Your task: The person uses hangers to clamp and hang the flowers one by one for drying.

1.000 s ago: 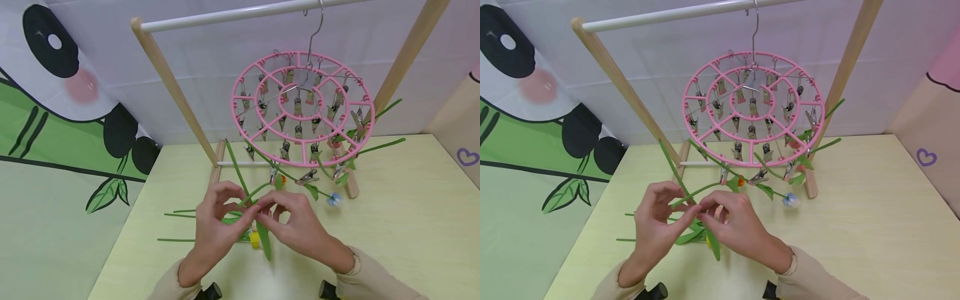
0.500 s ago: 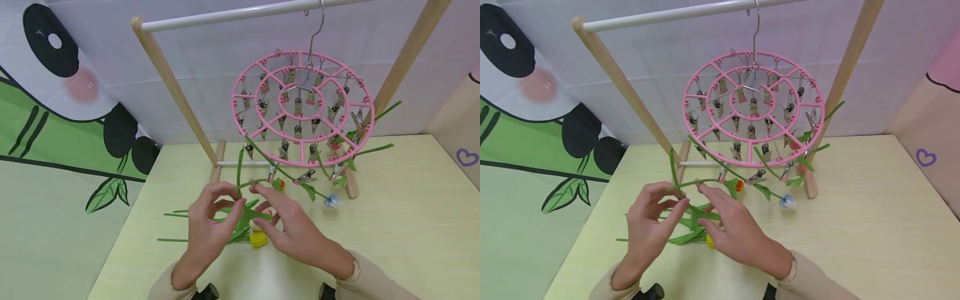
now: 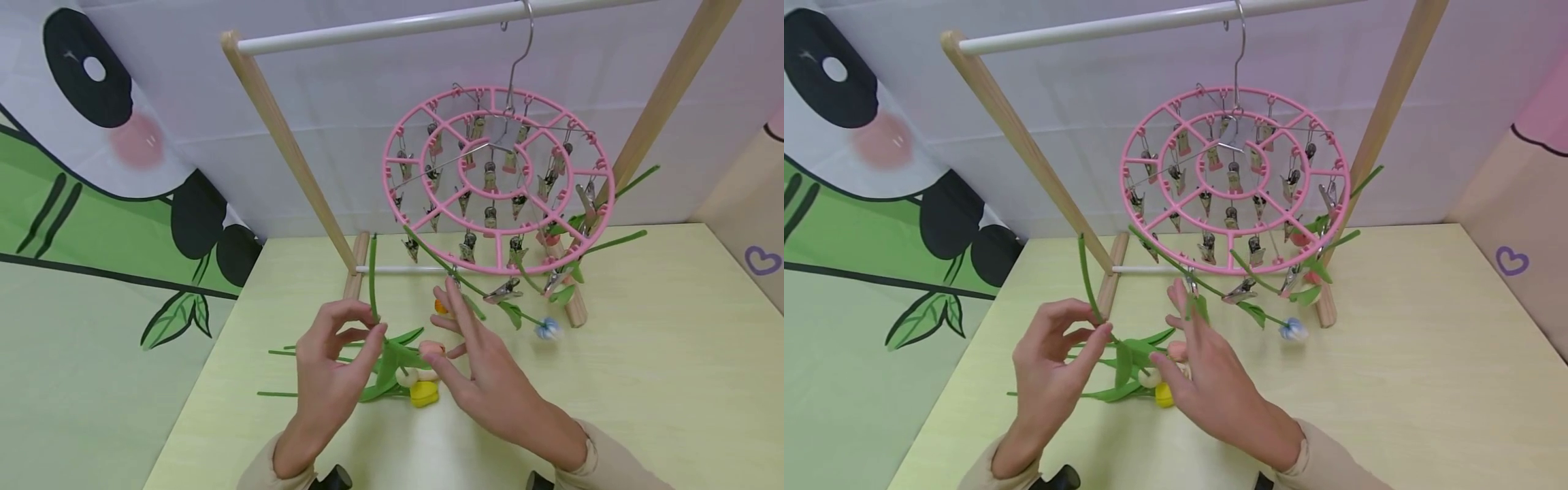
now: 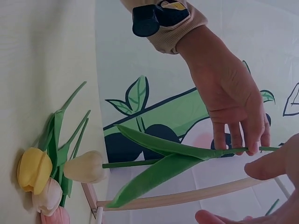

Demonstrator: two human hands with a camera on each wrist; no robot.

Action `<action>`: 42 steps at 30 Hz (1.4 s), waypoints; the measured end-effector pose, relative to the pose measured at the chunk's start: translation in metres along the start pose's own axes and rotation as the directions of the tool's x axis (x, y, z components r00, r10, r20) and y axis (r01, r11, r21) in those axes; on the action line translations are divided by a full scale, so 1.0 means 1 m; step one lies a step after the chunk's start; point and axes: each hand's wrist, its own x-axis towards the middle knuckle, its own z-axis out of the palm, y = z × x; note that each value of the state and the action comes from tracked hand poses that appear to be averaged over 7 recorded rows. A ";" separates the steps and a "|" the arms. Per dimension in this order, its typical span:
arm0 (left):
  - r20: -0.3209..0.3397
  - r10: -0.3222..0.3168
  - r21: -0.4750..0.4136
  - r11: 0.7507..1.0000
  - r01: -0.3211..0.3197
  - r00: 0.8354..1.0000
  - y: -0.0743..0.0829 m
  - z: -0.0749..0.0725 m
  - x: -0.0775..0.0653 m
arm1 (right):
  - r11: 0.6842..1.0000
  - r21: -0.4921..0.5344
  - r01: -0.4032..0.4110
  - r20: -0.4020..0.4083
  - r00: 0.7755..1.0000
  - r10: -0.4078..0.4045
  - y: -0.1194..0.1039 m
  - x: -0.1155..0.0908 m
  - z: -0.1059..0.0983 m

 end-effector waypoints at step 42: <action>-0.049 -0.009 -0.061 0.998 0.006 0.999 -0.017 -0.011 0.004 | 0.990 -0.053 -0.132 -0.081 0.989 0.128 0.010 0.032 -0.010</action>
